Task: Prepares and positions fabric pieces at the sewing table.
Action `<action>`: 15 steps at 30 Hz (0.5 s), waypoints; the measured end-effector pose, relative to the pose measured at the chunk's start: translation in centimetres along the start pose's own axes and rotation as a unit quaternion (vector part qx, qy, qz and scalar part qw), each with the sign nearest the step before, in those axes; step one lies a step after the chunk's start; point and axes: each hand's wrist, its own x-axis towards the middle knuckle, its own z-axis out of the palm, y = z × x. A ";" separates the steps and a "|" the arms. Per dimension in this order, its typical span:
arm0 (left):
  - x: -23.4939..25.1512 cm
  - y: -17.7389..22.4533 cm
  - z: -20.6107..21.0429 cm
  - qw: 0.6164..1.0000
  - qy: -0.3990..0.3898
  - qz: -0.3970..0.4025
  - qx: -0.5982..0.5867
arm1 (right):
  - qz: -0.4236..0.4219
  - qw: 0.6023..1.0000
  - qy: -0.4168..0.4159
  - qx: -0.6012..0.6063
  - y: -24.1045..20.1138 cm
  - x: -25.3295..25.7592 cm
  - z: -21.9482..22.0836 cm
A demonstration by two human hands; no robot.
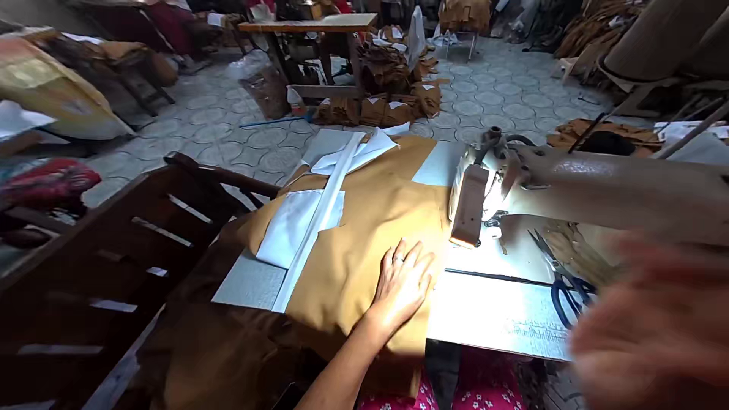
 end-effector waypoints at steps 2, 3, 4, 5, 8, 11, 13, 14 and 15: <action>-3.2 0.0 0.2 0.996 0.081 0.029 -0.011 | -0.015 0.992 -0.103 0.066 2.2 -2.3 6.1; -4.8 0.0 0.5 0.990 0.130 0.047 -0.014 | -0.026 0.984 -0.145 0.097 3.8 -3.3 8.5; -6.2 -0.1 0.9 0.985 0.163 0.063 -0.007 | -0.030 0.976 -0.187 0.105 5.2 -4.2 10.3; -7.6 -0.3 1.3 0.984 0.167 0.067 -0.008 | -0.028 0.971 -0.218 0.090 6.5 -4.7 11.8; -11.3 -1.0 2.0 0.981 0.161 0.096 -0.057 | -0.012 0.957 -0.289 0.000 9.7 -5.0 15.2; -14.4 -2.9 4.1 0.935 0.299 0.102 -0.162 | 0.015 0.917 -0.385 -0.106 10.7 -6.3 16.6; -16.0 -4.3 5.8 0.873 0.437 -0.015 -0.215 | 0.015 0.915 -0.380 -0.137 10.0 -7.5 16.9; -16.4 -5.0 6.4 0.836 0.486 -0.102 -0.235 | 0.013 0.917 -0.370 -0.148 9.5 -8.0 16.6; -16.5 -5.9 6.7 0.796 0.508 -0.192 -0.268 | 0.011 0.919 -0.360 -0.160 9.0 -8.4 16.3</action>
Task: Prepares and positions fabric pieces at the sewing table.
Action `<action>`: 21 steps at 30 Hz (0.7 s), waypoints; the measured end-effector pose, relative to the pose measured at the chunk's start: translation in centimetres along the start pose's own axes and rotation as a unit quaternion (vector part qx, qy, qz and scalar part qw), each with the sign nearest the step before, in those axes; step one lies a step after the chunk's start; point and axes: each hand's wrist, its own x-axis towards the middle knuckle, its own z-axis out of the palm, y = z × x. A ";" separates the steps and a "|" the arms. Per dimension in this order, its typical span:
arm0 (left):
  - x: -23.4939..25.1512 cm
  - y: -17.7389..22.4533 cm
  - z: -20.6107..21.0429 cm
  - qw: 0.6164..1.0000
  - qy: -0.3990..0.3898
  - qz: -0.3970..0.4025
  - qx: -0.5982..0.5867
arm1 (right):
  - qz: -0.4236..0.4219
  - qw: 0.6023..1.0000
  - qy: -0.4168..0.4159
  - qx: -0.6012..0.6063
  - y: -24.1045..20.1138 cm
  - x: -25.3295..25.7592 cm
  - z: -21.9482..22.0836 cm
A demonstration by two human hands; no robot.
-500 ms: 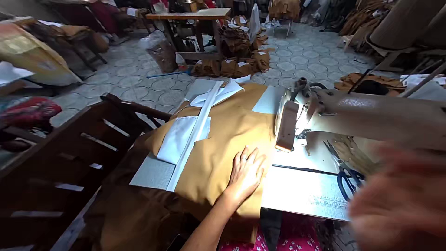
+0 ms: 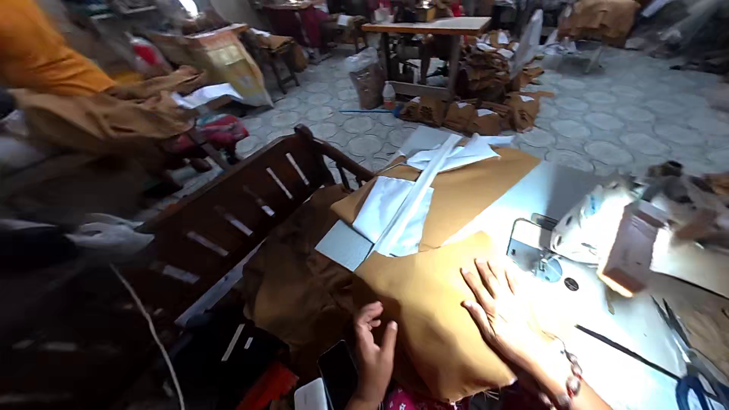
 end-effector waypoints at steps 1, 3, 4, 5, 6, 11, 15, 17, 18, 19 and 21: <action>0.7 -0.6 -0.2 0.995 0.015 -0.102 -0.016 | 0.005 1.000 0.007 -0.007 -0.3 -0.7 -0.1; 2.5 -1.5 -0.4 0.964 -0.046 -0.255 -0.065 | 0.020 1.000 0.012 -0.014 -0.5 -1.9 -0.2; 3.2 -1.9 -0.2 0.946 -0.084 -0.303 -0.077 | 0.030 0.999 0.009 -0.017 -0.7 -2.5 -0.3; 3.5 -2.3 0.2 0.933 -0.113 -0.333 -0.080 | 0.040 0.999 0.006 -0.023 -0.8 -3.0 -0.6; 3.6 -2.8 0.5 0.926 -0.135 -0.343 -0.078 | 0.049 0.998 -0.001 -0.028 -0.9 -3.6 -0.9; 4.0 -5.4 0.6 0.936 -0.117 -0.327 -0.057 | 0.095 0.994 -0.036 -0.033 -0.8 -6.5 -2.5; 4.2 -4.8 -1.0 0.880 -0.282 -0.381 0.018 | 0.109 0.993 -0.029 -0.036 -0.4 -8.0 -3.1; 4.7 -3.2 -2.9 0.809 -0.339 -0.479 -0.041 | 0.118 0.992 -0.037 -0.019 0.2 -8.6 -3.8; 5.3 -2.1 -4.3 0.785 -0.338 -0.509 -0.100 | 0.120 0.992 -0.033 -0.001 0.7 -9.1 -4.2; 6.4 -0.7 -5.8 0.778 -0.319 -0.519 -0.152 | 0.119 0.992 -0.022 0.022 1.3 -9.5 -4.5; 10.5 2.9 -8.1 0.805 -0.315 -0.481 -0.146 | 0.111 0.992 0.016 0.052 2.6 -10.3 -5.4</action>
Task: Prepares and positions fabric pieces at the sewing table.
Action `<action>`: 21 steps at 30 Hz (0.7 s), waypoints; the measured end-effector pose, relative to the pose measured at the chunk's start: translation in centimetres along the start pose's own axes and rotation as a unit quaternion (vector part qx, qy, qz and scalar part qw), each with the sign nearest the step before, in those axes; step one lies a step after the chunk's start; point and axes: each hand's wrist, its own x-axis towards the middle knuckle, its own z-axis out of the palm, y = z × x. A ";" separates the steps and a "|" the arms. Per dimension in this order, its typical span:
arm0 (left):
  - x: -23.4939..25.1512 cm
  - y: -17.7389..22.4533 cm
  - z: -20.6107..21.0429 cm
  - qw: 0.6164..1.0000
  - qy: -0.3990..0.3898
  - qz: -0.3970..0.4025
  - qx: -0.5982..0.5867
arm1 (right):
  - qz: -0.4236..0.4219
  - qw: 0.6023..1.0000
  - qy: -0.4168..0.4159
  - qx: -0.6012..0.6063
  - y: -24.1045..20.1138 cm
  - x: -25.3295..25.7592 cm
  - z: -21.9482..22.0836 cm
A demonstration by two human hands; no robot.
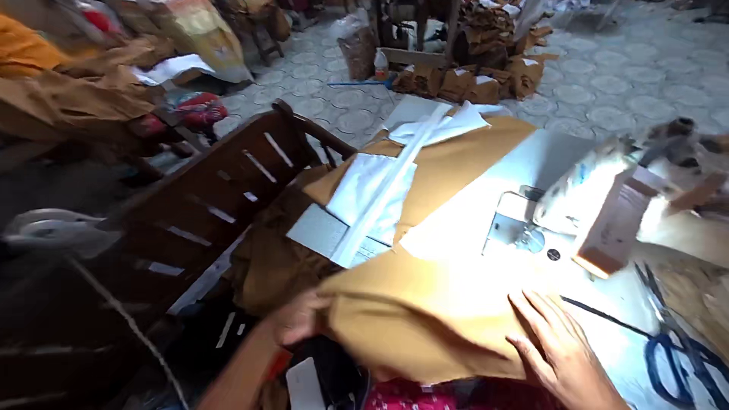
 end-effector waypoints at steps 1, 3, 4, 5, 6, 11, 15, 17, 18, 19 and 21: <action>-0.8 3.3 -0.5 0.996 0.010 0.030 0.078 | -0.009 1.000 0.011 0.005 0.3 -0.2 -0.5; -0.6 10.1 -1.3 0.958 0.004 0.082 0.273 | -0.024 1.000 0.001 0.009 -0.4 -0.7 -0.9; 0.1 13.7 -1.0 0.920 -0.005 0.113 0.376 | -0.026 1.000 -0.002 0.010 -1.1 -0.8 -0.6; 0.8 17.4 0.7 0.864 0.001 0.139 0.484 | -0.024 1.000 0.005 0.011 -2.0 -1.0 -0.1; 2.4 20.6 2.4 0.791 0.012 0.186 0.583 | -0.019 1.000 0.014 0.014 -3.1 -1.0 0.6; 14.7 29.9 12.2 0.466 0.051 0.510 0.721 | -0.007 0.999 0.036 0.030 -8.3 0.9 4.4; 11.5 26.0 24.3 0.569 0.123 0.430 0.689 | 0.015 1.000 0.012 0.023 -10.6 2.4 5.6; 11.8 22.3 25.8 0.611 0.106 0.451 0.642 | 0.014 1.000 -0.004 0.018 -11.1 2.4 5.6; 11.6 20.3 26.0 0.635 0.077 0.457 0.617 | 0.012 1.000 -0.010 0.021 -11.3 2.3 5.6; 11.6 18.1 26.0 0.652 0.051 0.454 0.605 | 0.010 1.000 -0.015 0.023 -11.4 2.2 5.7; 13.9 13.5 24.9 0.650 0.036 0.448 0.613 | 0.004 0.999 -0.027 0.022 -11.7 2.0 5.8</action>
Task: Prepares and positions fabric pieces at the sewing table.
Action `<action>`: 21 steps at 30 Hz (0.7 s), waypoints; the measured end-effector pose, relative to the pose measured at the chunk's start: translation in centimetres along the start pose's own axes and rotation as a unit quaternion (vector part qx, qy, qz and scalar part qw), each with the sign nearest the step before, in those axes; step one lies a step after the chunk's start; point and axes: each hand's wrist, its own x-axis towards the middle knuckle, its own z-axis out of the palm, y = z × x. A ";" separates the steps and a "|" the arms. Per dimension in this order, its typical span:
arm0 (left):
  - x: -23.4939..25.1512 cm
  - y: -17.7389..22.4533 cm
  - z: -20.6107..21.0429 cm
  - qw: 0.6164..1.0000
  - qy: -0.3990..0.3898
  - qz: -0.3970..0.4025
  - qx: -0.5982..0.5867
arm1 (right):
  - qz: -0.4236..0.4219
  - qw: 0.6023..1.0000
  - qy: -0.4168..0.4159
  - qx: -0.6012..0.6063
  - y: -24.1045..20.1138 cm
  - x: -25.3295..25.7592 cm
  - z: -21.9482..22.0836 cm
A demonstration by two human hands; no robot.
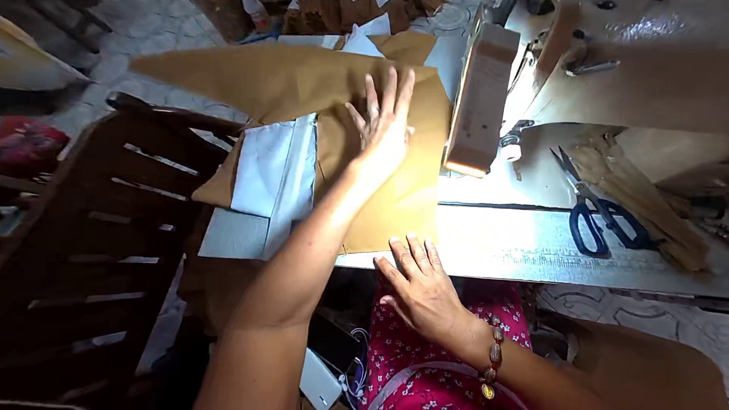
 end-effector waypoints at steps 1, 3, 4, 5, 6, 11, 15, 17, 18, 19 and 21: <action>-0.6 -1.7 3.1 1.000 0.011 0.003 0.007 | -0.003 1.000 -0.004 -0.004 -0.1 -0.2 0.1; -2.4 -3.0 4.9 0.997 -0.066 -0.039 0.025 | -0.010 1.000 -0.005 -0.011 -0.6 -0.5 0.2; -3.3 -2.9 4.5 0.992 -0.099 -0.065 0.034 | -0.015 1.000 0.000 -0.013 -0.9 -0.7 0.3; -4.1 -2.8 3.9 0.989 -0.115 -0.081 0.040 | -0.021 1.000 0.007 -0.012 -1.2 -0.9 0.5; -4.6 -2.7 3.5 0.988 -0.118 -0.088 0.045 | -0.025 0.999 0.011 -0.016 -1.5 -1.0 0.6; -5.2 -2.5 2.8 0.986 -0.128 -0.095 0.056 | -0.028 0.999 0.026 -0.035 -2.4 -1.2 1.3; -5.1 -2.7 3.3 0.984 -0.138 -0.091 0.067 | -0.018 0.998 0.031 -0.043 -3.0 -1.5 1.6; -5.4 -2.5 3.1 0.982 -0.149 -0.092 0.065 | -0.023 0.998 0.032 -0.052 -3.3 -1.8 1.6; -5.5 -2.4 3.0 0.982 -0.153 -0.096 0.061 | -0.026 0.997 0.032 -0.058 -3.3 -1.9 1.6; -5.6 -2.1 2.9 0.982 -0.151 -0.094 0.061 | -0.026 0.997 0.029 -0.060 -3.4 -1.9 1.6; -5.7 -1.4 3.2 0.994 -0.094 -0.040 0.046 | -0.024 0.998 0.023 -0.056 -3.4 -1.8 1.6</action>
